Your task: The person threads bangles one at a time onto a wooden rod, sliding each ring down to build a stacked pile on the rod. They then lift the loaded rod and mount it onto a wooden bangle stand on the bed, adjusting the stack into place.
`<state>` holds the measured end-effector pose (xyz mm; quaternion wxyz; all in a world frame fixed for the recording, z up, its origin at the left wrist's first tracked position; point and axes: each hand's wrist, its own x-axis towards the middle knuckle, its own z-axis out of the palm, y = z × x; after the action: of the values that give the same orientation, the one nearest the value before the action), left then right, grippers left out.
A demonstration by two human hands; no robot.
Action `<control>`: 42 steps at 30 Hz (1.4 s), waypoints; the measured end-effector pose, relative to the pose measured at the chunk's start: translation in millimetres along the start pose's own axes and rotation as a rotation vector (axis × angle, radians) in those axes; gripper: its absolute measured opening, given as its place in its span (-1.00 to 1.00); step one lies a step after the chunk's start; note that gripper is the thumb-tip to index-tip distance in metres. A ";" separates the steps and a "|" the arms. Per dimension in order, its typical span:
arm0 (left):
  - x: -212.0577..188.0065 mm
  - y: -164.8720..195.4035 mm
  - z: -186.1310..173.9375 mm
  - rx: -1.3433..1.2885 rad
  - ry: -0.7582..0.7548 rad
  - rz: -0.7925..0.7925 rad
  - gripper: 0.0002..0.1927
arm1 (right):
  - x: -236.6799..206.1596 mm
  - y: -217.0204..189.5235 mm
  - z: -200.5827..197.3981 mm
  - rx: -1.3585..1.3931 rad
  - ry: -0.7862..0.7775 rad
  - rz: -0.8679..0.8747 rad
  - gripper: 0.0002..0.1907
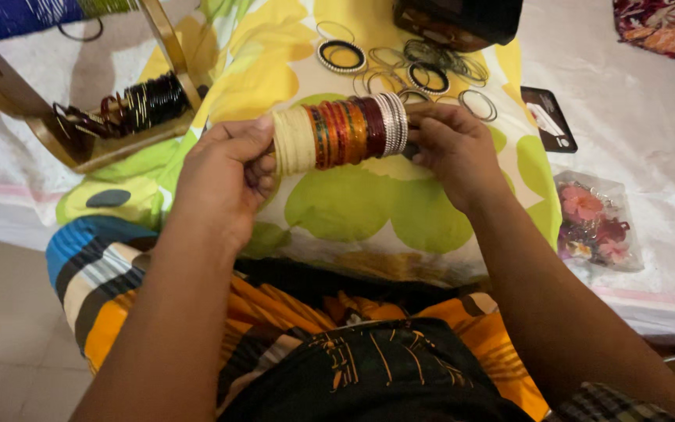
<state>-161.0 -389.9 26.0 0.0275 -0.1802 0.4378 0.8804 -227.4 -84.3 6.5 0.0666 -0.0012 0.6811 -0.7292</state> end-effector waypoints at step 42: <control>14.0 -2.8 13.8 0.066 -0.005 0.002 -0.88 | -28.0 19.5 -2.0 0.724 0.052 0.051 -0.69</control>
<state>-177.5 -379.0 26.8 0.0338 -0.1768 0.4668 0.8659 -198.1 -80.8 -10.5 0.0636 0.0578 0.3800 -0.9210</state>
